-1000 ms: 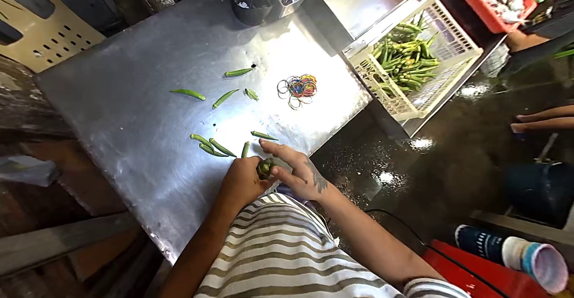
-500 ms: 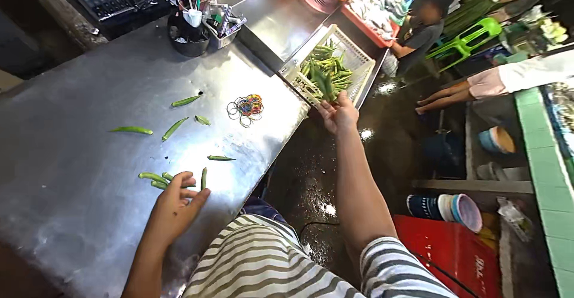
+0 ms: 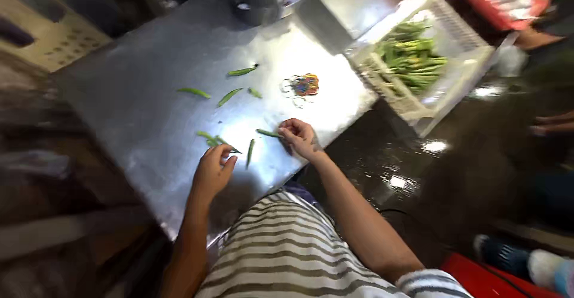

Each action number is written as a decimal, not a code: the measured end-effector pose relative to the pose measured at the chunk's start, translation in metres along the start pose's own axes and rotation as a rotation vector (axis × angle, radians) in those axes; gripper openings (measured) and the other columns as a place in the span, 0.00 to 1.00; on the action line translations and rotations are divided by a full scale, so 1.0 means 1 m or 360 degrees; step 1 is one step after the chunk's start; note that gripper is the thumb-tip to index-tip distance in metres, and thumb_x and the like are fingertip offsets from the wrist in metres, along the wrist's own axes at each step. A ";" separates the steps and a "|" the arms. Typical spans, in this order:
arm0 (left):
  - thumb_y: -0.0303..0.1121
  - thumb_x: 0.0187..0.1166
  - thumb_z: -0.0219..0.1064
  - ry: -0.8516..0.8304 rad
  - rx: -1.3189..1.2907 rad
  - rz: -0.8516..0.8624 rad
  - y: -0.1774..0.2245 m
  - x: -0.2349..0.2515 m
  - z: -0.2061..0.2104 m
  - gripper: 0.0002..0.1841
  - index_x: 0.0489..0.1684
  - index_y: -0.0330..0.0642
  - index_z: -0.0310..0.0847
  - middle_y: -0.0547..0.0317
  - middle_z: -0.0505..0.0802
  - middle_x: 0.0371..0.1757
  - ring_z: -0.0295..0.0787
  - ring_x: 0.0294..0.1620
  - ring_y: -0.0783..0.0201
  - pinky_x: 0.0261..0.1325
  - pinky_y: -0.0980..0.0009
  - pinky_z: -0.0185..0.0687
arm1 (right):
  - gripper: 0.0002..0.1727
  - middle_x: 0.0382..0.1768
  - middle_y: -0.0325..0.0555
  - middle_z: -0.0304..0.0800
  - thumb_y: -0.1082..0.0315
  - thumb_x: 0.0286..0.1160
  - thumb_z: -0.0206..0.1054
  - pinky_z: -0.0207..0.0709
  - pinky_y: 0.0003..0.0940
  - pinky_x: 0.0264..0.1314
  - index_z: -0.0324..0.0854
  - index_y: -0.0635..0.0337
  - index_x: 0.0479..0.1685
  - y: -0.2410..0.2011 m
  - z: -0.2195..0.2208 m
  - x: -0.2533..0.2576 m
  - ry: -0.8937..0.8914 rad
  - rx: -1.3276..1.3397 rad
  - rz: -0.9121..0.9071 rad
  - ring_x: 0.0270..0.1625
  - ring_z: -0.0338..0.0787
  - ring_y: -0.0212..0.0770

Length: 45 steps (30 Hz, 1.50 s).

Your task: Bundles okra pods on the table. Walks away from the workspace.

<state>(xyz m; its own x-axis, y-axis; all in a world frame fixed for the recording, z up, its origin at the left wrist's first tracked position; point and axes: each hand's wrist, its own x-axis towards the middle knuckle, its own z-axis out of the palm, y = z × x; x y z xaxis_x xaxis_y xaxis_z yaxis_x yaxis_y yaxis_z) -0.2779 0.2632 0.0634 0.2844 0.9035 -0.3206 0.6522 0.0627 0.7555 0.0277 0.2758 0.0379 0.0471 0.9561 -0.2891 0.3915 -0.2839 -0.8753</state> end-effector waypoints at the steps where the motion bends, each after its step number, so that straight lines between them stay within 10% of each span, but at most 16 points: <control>1: 0.40 0.86 0.62 0.0072 0.0147 -0.0044 -0.009 0.000 -0.002 0.18 0.66 0.41 0.83 0.46 0.91 0.57 0.91 0.54 0.53 0.60 0.51 0.87 | 0.11 0.31 0.44 0.91 0.62 0.82 0.68 0.86 0.39 0.39 0.86 0.59 0.52 -0.004 0.009 0.002 0.0002 -0.0113 -0.0074 0.30 0.88 0.36; 7: 0.30 0.80 0.66 0.0437 0.0525 -0.0173 -0.039 0.009 -0.002 0.30 0.83 0.69 0.74 0.42 0.84 0.62 0.83 0.62 0.42 0.60 0.43 0.83 | 0.15 0.44 0.53 0.85 0.59 0.70 0.77 0.84 0.50 0.46 0.88 0.58 0.49 -0.021 0.051 0.008 0.0097 -0.0776 -0.0259 0.44 0.87 0.50; 12: 0.42 0.85 0.62 0.0671 0.0446 -0.0234 -0.036 0.020 0.009 0.24 0.79 0.48 0.75 0.39 0.85 0.59 0.84 0.61 0.40 0.58 0.44 0.84 | 0.34 0.66 0.70 0.77 0.49 0.69 0.73 0.79 0.65 0.60 0.77 0.57 0.74 -0.035 0.062 0.010 0.0175 -0.1210 0.0080 0.65 0.82 0.69; 20: 0.68 0.84 0.50 0.0575 0.0501 -0.0622 -0.030 0.048 0.003 0.37 0.40 0.38 0.85 0.43 0.91 0.42 0.91 0.45 0.42 0.40 0.40 0.84 | 0.18 0.46 0.61 0.87 0.59 0.83 0.66 0.81 0.60 0.58 0.80 0.68 0.54 -0.023 0.045 0.014 -0.0045 -0.0875 0.0254 0.51 0.89 0.58; 25: 0.63 0.81 0.58 0.0408 0.0474 -0.0831 -0.023 0.063 -0.014 0.31 0.35 0.39 0.87 0.44 0.93 0.38 0.93 0.45 0.43 0.40 0.40 0.83 | 0.14 0.32 0.45 0.86 0.57 0.83 0.64 0.81 0.44 0.47 0.82 0.61 0.48 -0.031 0.061 -0.002 -0.0190 -0.0498 0.0403 0.37 0.87 0.40; 33: 0.51 0.80 0.62 0.0617 0.0261 -0.0467 -0.042 0.058 -0.008 0.19 0.29 0.45 0.84 0.51 0.88 0.27 0.88 0.32 0.48 0.31 0.44 0.79 | 0.40 0.51 0.55 0.90 0.29 0.72 0.64 0.83 0.58 0.56 0.77 0.60 0.63 -0.051 0.104 -0.001 -0.0206 -0.1187 0.0504 0.56 0.91 0.54; 41: 0.50 0.80 0.65 0.0549 0.0303 -0.0505 -0.043 0.059 -0.009 0.18 0.34 0.42 0.88 0.50 0.92 0.36 0.91 0.41 0.47 0.41 0.41 0.83 | 0.30 0.51 0.54 0.91 0.40 0.79 0.62 0.83 0.55 0.59 0.80 0.60 0.59 -0.048 0.099 0.002 -0.0278 -0.1202 0.0450 0.58 0.91 0.52; 45: 0.47 0.79 0.69 0.0687 -0.0242 -0.0299 -0.055 0.057 -0.011 0.14 0.36 0.45 0.89 0.59 0.90 0.27 0.86 0.28 0.61 0.34 0.55 0.82 | 0.26 0.49 0.55 0.90 0.46 0.76 0.64 0.82 0.54 0.58 0.82 0.61 0.54 -0.053 0.099 0.004 -0.0327 -0.1171 0.0434 0.56 0.90 0.52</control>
<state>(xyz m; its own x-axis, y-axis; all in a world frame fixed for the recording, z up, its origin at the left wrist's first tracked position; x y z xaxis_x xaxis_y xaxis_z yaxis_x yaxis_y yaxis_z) -0.3056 0.3161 0.0103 -0.1662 0.9618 -0.2176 0.5452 0.2735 0.7924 -0.0838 0.2871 0.0445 0.0863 0.8075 -0.5835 0.8981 -0.3165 -0.3053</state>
